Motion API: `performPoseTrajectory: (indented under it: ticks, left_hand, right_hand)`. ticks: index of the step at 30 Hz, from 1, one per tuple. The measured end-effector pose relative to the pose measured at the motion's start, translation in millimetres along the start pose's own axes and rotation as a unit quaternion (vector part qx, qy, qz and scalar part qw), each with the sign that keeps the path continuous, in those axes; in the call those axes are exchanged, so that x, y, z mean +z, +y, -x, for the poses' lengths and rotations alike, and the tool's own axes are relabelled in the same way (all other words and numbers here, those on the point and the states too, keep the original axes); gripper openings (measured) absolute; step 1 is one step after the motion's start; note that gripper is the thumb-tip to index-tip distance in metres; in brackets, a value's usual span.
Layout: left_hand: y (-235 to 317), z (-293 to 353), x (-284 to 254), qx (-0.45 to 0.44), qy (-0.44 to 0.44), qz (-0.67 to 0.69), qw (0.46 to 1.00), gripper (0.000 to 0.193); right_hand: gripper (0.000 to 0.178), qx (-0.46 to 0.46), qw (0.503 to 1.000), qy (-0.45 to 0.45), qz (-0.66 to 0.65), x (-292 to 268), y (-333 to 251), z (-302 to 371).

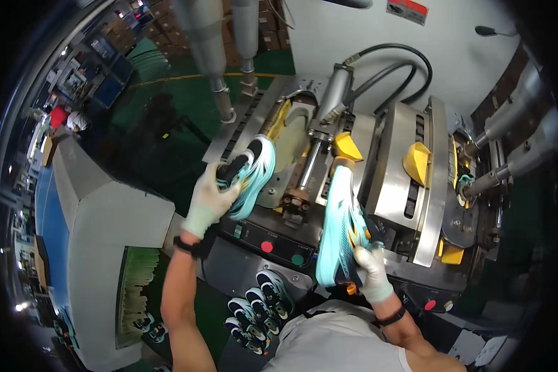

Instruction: Operate shoe manufacturing machines to shape and heat shoes.

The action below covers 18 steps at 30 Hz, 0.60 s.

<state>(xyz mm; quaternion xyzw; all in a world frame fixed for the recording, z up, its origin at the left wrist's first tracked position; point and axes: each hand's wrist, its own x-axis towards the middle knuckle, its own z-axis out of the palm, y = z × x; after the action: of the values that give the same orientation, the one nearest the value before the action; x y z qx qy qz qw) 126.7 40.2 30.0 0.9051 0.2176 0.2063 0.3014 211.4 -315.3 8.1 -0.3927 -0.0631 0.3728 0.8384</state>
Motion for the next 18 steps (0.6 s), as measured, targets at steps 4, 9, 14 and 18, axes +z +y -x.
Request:
performPoseTrajectory:
  ticks: [4,9,14,18]
  left_hand:
    - [-55,127,-28,-0.102,0.06,-0.022,0.993,0.048]
    - [-161,250,-14,-0.252,0.114,-0.06,0.959,0.049]
    - [-258,292,66,-0.357,0.07,-0.086,0.927,0.056]
    - [-270,309,80,-0.349,0.09,-0.045,0.932,0.057]
  right_hand:
    - [0.043,0.066,0.995,-0.065,-0.022,47,38,-133]
    - [0.016,0.109,0.965,0.165,0.173,103,99,-308]
    - [0.052,-0.015,0.696,0.406,0.592,29,162,-423]
    - [0.052,0.008,0.729,0.341,0.594,20,160,-446]
